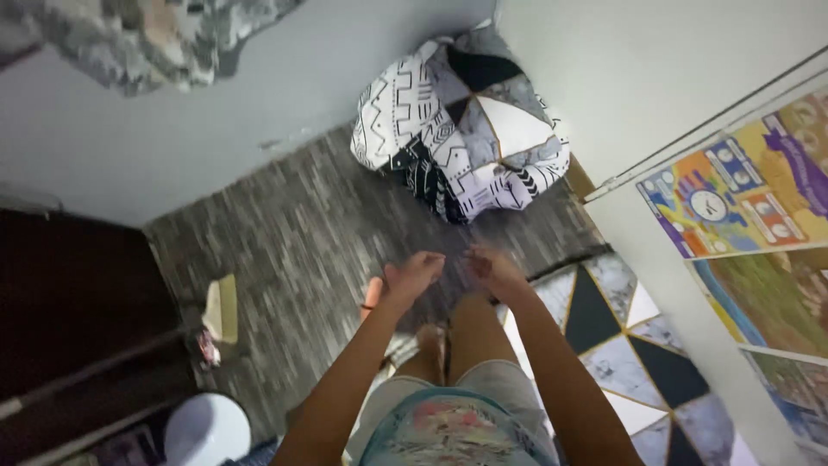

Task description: Folding blankets and pillows on the floor, and then mixing liquids into a small bottle at a desk.

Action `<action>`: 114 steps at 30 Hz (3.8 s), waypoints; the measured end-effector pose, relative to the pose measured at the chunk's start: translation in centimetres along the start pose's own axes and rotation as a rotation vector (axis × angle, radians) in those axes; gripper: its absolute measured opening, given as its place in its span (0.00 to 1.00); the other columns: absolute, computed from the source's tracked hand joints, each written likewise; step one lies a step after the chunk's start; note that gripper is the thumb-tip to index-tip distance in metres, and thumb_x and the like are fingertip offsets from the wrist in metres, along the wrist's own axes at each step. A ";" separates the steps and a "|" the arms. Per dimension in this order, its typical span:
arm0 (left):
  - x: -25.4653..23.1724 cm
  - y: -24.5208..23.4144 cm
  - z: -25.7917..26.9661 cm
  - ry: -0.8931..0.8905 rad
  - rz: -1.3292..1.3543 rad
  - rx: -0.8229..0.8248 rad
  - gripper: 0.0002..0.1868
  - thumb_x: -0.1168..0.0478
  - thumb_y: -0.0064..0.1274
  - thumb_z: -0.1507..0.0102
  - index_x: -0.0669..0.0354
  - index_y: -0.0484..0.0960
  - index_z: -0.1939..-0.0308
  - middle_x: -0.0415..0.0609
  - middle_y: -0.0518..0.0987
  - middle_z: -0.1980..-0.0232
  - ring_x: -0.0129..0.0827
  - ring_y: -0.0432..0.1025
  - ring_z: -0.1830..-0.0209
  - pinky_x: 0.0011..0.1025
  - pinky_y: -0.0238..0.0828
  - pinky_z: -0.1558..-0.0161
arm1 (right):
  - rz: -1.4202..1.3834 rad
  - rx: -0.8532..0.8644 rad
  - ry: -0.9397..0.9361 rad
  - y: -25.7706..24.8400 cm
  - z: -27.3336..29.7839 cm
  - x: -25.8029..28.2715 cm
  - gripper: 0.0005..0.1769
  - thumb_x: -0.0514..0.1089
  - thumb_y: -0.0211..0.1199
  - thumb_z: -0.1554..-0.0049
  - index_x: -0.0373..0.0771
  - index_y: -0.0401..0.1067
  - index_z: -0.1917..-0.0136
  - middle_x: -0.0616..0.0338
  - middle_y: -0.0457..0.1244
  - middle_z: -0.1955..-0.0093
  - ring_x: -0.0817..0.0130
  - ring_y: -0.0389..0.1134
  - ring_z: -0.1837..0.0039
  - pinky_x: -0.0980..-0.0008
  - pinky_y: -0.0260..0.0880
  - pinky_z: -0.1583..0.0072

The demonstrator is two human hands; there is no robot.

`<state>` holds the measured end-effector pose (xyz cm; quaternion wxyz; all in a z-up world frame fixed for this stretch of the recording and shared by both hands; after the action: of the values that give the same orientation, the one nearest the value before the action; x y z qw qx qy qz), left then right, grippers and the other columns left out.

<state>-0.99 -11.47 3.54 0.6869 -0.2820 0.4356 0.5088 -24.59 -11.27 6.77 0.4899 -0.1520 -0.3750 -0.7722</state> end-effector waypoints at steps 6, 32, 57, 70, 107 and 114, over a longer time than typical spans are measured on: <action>-3.2 -3.1 -9.7 -0.028 0.137 0.049 0.18 0.54 0.54 0.33 0.61 0.80 0.44 0.43 0.80 0.53 0.27 0.74 0.57 0.28 0.73 0.55 | -0.280 -0.073 -0.060 -2.0 -7.9 4.0 0.14 0.43 0.60 0.39 0.35 0.72 0.42 0.54 0.70 0.47 0.61 0.71 0.43 0.63 0.72 0.39; 2.0 -12.7 -58.4 -0.291 0.157 0.148 0.14 0.57 0.55 0.34 0.59 0.82 0.49 0.40 0.78 0.61 0.26 0.71 0.63 0.27 0.69 0.60 | -0.016 -0.802 -0.174 -26.0 -69.0 -4.8 0.20 0.52 0.68 0.35 0.32 0.76 0.42 0.52 0.63 0.59 0.61 0.52 0.66 0.58 0.51 0.65; -7.0 -22.6 -50.4 -1.067 0.449 0.329 0.29 0.50 0.55 0.36 0.65 0.71 0.37 0.57 0.72 0.43 0.50 0.68 0.47 0.48 0.69 0.42 | 1.174 -1.109 -0.277 16.8 -23.1 5.1 0.22 0.44 0.59 0.43 0.47 0.74 0.35 0.49 0.66 0.46 0.57 0.71 0.44 0.55 0.72 0.44; -21.0 -13.4 -37.0 -0.958 0.243 0.803 0.26 0.42 0.48 0.39 0.62 0.77 0.53 0.54 0.78 0.59 0.49 0.73 0.59 0.48 0.72 0.54 | 0.088 -0.715 -0.052 -0.4 -1.0 3.5 0.42 0.73 0.59 0.43 0.38 0.69 0.31 0.54 0.65 0.35 0.63 0.66 0.38 0.60 0.67 0.38; -16.9 26.8 -12.7 -1.289 -0.788 0.949 0.71 0.09 0.32 0.62 0.59 0.71 0.33 0.57 0.81 0.45 0.55 0.73 0.46 0.61 0.67 0.47 | -0.296 -1.908 -0.496 2.5 31.1 5.7 0.26 0.43 0.77 0.64 0.38 0.78 0.50 0.58 0.73 0.60 0.67 0.73 0.59 0.66 0.72 0.52; -14.0 38.7 -10.4 0.491 -0.589 2.068 0.64 0.24 0.57 0.43 0.64 0.49 0.21 0.62 0.57 0.22 0.50 0.53 0.23 0.50 0.51 0.28 | -0.954 -2.054 -0.765 -9.4 34.0 0.3 0.24 0.39 0.75 0.59 0.39 0.75 0.47 0.62 0.71 0.59 0.72 0.68 0.61 0.71 0.69 0.56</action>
<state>-42.23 -13.94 13.36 0.5806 0.2427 0.6914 -0.3548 -37.42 15.54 25.83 -0.3402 -0.5379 0.2776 -0.7196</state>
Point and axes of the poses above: each hand's wrist, its own z-axis away from the middle knuckle, its own y-axis out of the palm, x = y × z, the point moved 1 cm from there along -z, towards the middle knuckle
